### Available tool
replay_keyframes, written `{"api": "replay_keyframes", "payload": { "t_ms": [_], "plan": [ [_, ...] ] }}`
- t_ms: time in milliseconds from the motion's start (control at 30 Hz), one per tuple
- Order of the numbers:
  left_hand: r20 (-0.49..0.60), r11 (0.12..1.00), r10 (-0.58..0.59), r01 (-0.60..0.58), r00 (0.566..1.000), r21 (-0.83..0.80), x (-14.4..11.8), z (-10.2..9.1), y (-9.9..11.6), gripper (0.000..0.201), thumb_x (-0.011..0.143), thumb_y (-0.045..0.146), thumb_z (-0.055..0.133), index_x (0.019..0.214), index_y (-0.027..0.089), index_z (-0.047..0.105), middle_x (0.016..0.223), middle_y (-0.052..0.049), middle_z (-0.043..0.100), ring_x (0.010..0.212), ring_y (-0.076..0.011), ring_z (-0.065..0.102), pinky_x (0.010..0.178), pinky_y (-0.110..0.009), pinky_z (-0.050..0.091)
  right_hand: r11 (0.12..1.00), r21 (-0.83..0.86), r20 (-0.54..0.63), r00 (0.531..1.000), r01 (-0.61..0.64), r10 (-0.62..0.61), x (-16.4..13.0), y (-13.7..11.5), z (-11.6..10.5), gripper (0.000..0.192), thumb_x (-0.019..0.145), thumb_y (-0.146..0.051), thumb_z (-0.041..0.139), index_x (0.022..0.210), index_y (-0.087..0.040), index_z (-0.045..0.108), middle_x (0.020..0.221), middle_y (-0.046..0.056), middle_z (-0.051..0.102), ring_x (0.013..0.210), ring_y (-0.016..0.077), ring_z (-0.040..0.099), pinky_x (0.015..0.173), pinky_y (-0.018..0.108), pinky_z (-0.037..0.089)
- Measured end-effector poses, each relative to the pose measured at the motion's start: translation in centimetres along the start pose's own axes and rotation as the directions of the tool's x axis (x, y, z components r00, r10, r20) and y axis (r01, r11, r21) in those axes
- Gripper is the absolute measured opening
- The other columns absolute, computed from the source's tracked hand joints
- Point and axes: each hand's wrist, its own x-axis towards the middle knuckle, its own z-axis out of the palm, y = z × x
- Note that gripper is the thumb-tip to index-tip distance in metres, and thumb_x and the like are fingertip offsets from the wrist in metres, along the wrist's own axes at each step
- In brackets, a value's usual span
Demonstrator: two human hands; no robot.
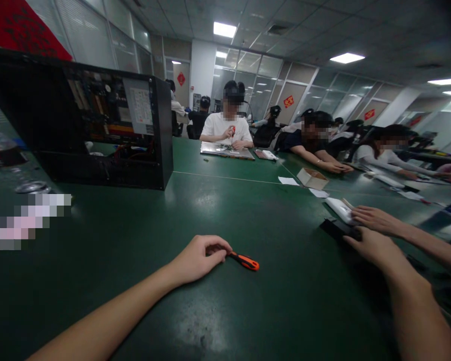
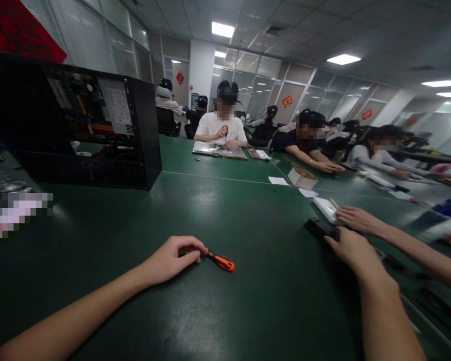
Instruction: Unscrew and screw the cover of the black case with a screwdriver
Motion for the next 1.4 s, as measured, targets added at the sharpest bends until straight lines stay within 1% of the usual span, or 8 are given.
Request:
{"api": "replay_keyframes", "payload": {
  "t_ms": [167, 333, 433, 633, 833, 1133, 1300, 1400],
  "plan": [
    [0.004, 0.999, -0.007, 0.007, 1.000, -0.042, 0.1, 0.0, -0.5, 0.021, 0.089, 0.023, 0.061, 0.102, 0.014, 0.075, 0.089, -0.007, 0.074, 0.082, -0.0198, 0.068, 0.077, -0.030, 0.052, 0.997, -0.020, 0.149, 0.986, -0.080, 0.082, 0.4, 1.5, -0.9, 0.019, 0.084, -0.033, 0.067, 0.093, -0.018, 0.076, 0.108, 0.019, 0.075, 0.093, 0.0337, 0.073, 0.075, 0.040, 0.056],
    [-0.009, 0.998, -0.014, 0.013, 1.000, -0.056, 0.0, 0.1, -0.6, 0.020, 0.087, 0.021, 0.061, 0.101, 0.014, 0.074, 0.095, -0.008, 0.075, 0.086, -0.0207, 0.069, 0.081, -0.031, 0.052, 0.997, -0.013, 0.208, 0.975, -0.075, 0.076, 0.7, 1.0, -1.4, 0.020, 0.084, -0.029, 0.067, 0.099, -0.020, 0.077, 0.115, 0.016, 0.074, 0.098, 0.0303, 0.072, 0.074, 0.036, 0.054],
    [-0.003, 0.998, 0.002, -0.003, 1.000, -0.070, -0.1, 0.0, -0.3, 0.019, 0.086, 0.018, 0.061, 0.100, 0.014, 0.074, 0.096, -0.008, 0.075, 0.087, -0.0201, 0.068, 0.081, -0.030, 0.051, 0.995, -0.057, 0.177, 0.980, -0.081, 0.090, 0.0, 0.2, -2.3, 0.025, 0.086, -0.030, 0.062, 0.103, -0.019, 0.078, 0.114, 0.019, 0.074, 0.096, 0.0316, 0.072, 0.071, 0.037, 0.054],
    [-0.018, 0.999, 0.009, -0.008, 1.000, 0.040, 0.0, -0.4, 0.1, 0.021, 0.091, 0.026, 0.059, 0.100, 0.015, 0.075, 0.089, -0.006, 0.073, 0.081, -0.0195, 0.067, 0.078, -0.031, 0.051, 0.997, -0.078, 0.109, 0.994, 0.017, -0.008, -1.7, -0.9, -3.1, 0.036, 0.093, -0.024, 0.050, 0.120, -0.021, 0.074, 0.122, 0.009, 0.072, 0.114, 0.0251, 0.068, 0.092, 0.030, 0.051],
    [-0.014, 1.000, 0.010, -0.010, 1.000, -0.024, 0.3, -0.4, -0.4, 0.021, 0.090, 0.023, 0.059, 0.100, 0.013, 0.074, 0.082, -0.005, 0.071, 0.080, -0.0192, 0.067, 0.077, -0.030, 0.050, 0.993, -0.118, 0.120, 0.993, 0.005, 0.009, -1.6, -1.7, -2.8, 0.035, 0.088, -0.014, 0.053, 0.113, -0.016, 0.077, 0.115, 0.017, 0.074, 0.104, 0.0323, 0.071, 0.086, 0.038, 0.054],
    [0.003, 0.995, 0.065, -0.065, 0.998, 0.079, 0.2, -0.1, -0.1, 0.019, 0.091, 0.021, 0.060, 0.095, 0.014, 0.076, 0.088, -0.006, 0.074, 0.080, -0.0182, 0.066, 0.077, -0.028, 0.050, 0.986, -0.165, 0.093, 0.996, 0.025, -0.009, -2.8, -3.4, -1.6, 0.036, 0.096, -0.028, 0.045, 0.114, -0.009, 0.070, 0.118, 0.026, 0.067, 0.106, 0.0367, 0.068, 0.081, 0.043, 0.053],
    [-0.008, 0.988, 0.070, -0.068, 0.998, 0.139, 0.2, -0.1, 0.2, 0.019, 0.092, 0.021, 0.059, 0.096, 0.014, 0.077, 0.088, -0.006, 0.074, 0.079, -0.0178, 0.066, 0.076, -0.027, 0.049, 0.992, -0.119, 0.106, 0.994, 0.036, -0.023, -1.5, -2.3, -1.0, 0.041, 0.096, -0.032, 0.050, 0.131, -0.014, 0.063, 0.130, 0.023, 0.063, 0.110, 0.0330, 0.068, 0.083, 0.039, 0.052],
    [0.006, 0.984, 0.075, -0.075, 0.997, 0.164, 0.3, -0.3, 0.2, 0.019, 0.092, 0.022, 0.059, 0.096, 0.015, 0.077, 0.091, -0.006, 0.075, 0.082, -0.0180, 0.067, 0.078, -0.027, 0.050, 0.995, -0.101, 0.110, 0.994, 0.003, 0.008, -0.4, -0.5, -1.1, 0.042, 0.093, -0.036, 0.061, 0.125, -0.011, 0.067, 0.126, 0.022, 0.067, 0.111, 0.0318, 0.067, 0.084, 0.036, 0.052]
  ]
}}
